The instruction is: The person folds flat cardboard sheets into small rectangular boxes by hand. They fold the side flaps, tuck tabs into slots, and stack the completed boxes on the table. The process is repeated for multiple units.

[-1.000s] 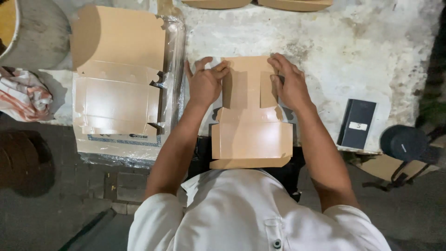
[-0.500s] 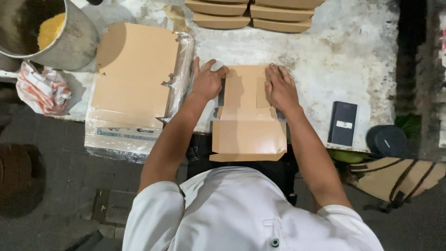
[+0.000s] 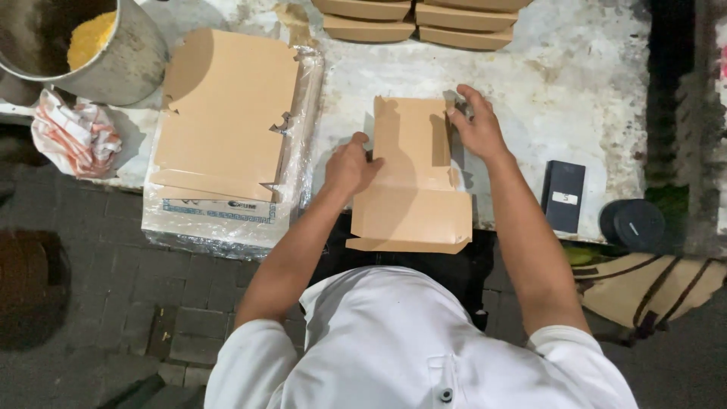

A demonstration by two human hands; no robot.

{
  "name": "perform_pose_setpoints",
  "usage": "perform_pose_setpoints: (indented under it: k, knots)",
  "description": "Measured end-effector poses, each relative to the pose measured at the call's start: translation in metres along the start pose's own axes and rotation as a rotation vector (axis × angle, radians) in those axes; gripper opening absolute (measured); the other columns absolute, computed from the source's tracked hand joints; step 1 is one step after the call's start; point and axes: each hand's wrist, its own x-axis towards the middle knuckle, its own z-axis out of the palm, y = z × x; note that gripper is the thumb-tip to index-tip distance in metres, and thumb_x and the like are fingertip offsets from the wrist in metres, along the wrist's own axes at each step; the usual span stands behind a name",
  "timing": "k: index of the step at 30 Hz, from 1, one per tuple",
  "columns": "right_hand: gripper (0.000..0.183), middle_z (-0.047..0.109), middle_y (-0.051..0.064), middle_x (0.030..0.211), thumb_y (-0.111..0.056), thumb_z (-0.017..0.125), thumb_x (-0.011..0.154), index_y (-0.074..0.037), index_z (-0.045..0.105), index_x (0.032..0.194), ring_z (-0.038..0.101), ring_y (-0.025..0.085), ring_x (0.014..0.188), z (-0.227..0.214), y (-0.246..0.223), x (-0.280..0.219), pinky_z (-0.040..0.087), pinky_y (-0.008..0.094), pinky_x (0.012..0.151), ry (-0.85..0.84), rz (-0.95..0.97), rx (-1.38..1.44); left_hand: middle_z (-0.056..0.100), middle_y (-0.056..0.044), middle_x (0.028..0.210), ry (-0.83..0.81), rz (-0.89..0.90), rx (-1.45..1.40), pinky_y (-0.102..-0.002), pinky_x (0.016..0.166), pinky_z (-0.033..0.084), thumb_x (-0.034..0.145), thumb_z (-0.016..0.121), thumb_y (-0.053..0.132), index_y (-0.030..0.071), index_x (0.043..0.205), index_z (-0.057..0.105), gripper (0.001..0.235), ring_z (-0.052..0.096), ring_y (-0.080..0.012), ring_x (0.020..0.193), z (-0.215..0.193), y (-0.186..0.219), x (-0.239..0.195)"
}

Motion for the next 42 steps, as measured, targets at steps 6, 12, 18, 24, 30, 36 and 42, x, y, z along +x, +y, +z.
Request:
perform_pose_setpoints:
  k: [6, 12, 18, 24, 30, 36, 42]
  knots:
    - [0.055, 0.058, 0.014, 0.132, -0.048, 0.062, 0.099, -0.012, 0.053, 0.139, 0.053, 0.036, 0.123, -0.011, -0.032, -0.031, 0.049, 0.044, 0.099, -0.072, 0.065, -0.224, 0.070, -0.019, 0.101, 0.254, 0.309, 0.295, -0.055, 0.083, 0.057, 0.087, 0.053, 0.005, 0.009, 0.134, 0.056, 0.047, 0.070, -0.0391, 0.098, -0.009, 0.008, 0.049]
    - [0.036, 0.077, 0.012, 0.092, -0.023, 0.058, 0.094, -0.006, 0.065, 0.125, 0.076, 0.019, 0.079, -0.018, -0.032, -0.098, 0.058, 0.034, 0.075, -0.577, 0.169, 0.299, 0.068, -0.002, 0.082, 0.554, 0.818, 0.650, -0.051, 0.083, 0.031, 0.078, 0.050, -0.002, 0.020, 0.092, 0.068, 0.031, 0.056, -0.0297, 0.086, -0.045, 0.082, 0.066]
    - [0.034, 0.062, 0.007, 0.119, -0.025, 0.053, 0.100, -0.009, 0.051, 0.130, 0.065, 0.015, 0.095, -0.020, -0.020, -0.110, 0.050, 0.026, 0.069, 0.056, 0.196, 0.654, 0.053, -0.003, 0.067, 0.125, 1.089, 0.719, -0.075, 0.112, 0.003, 0.092, 0.057, 0.003, 0.014, 0.085, 0.074, 0.022, 0.050, -0.0307, 0.093, -0.001, 0.085, 0.071]
    - [0.049, 0.050, 0.007, 0.139, -0.031, 0.052, 0.099, -0.008, 0.042, 0.141, 0.049, 0.018, 0.130, 0.004, -0.010, -0.107, 0.049, 0.034, 0.096, -0.321, 0.030, 0.587, 0.060, -0.009, 0.131, 0.480, 1.302, 0.460, -0.059, 0.104, 0.032, 0.087, 0.069, -0.009, 0.011, 0.110, 0.068, 0.030, 0.058, -0.0309, 0.109, 0.043, 0.039, 0.035]
    - [0.045, 0.058, 0.015, 0.133, -0.013, 0.061, 0.099, -0.007, 0.049, 0.142, 0.055, 0.028, 0.123, 0.027, 0.001, -0.118, 0.043, 0.042, 0.096, -0.126, 0.045, 0.551, 0.065, 0.002, 0.081, 0.340, 0.739, -0.092, -0.038, 0.078, 0.048, 0.092, 0.065, 0.022, 0.019, 0.097, 0.065, 0.006, 0.067, -0.0208, 0.078, 0.069, -0.001, -0.035]
    - [0.062, 0.039, 0.019, 0.140, 0.013, 0.055, 0.088, -0.010, 0.048, 0.145, 0.058, 0.043, 0.116, 0.009, -0.034, -0.124, 0.050, 0.049, 0.087, -0.156, -0.302, 0.158, 0.060, -0.007, 0.084, 0.474, 0.869, 0.218, -0.038, 0.077, 0.043, 0.071, 0.081, 0.053, 0.009, 0.096, 0.064, 0.053, 0.060, -0.0254, 0.082, 0.116, -0.027, -0.070]
    - [0.013, 0.064, -0.005, 0.117, -0.025, 0.078, 0.084, -0.028, 0.073, 0.096, 0.048, 0.025, 0.122, 0.019, -0.014, -0.112, 0.032, 0.043, 0.100, 0.079, -0.713, -0.478, 0.064, -0.005, 0.082, 0.600, 0.833, 0.150, -0.034, 0.076, 0.038, 0.081, 0.078, 0.021, 0.010, 0.096, 0.069, 0.021, 0.062, -0.0211, 0.080, 0.103, -0.019, -0.073]
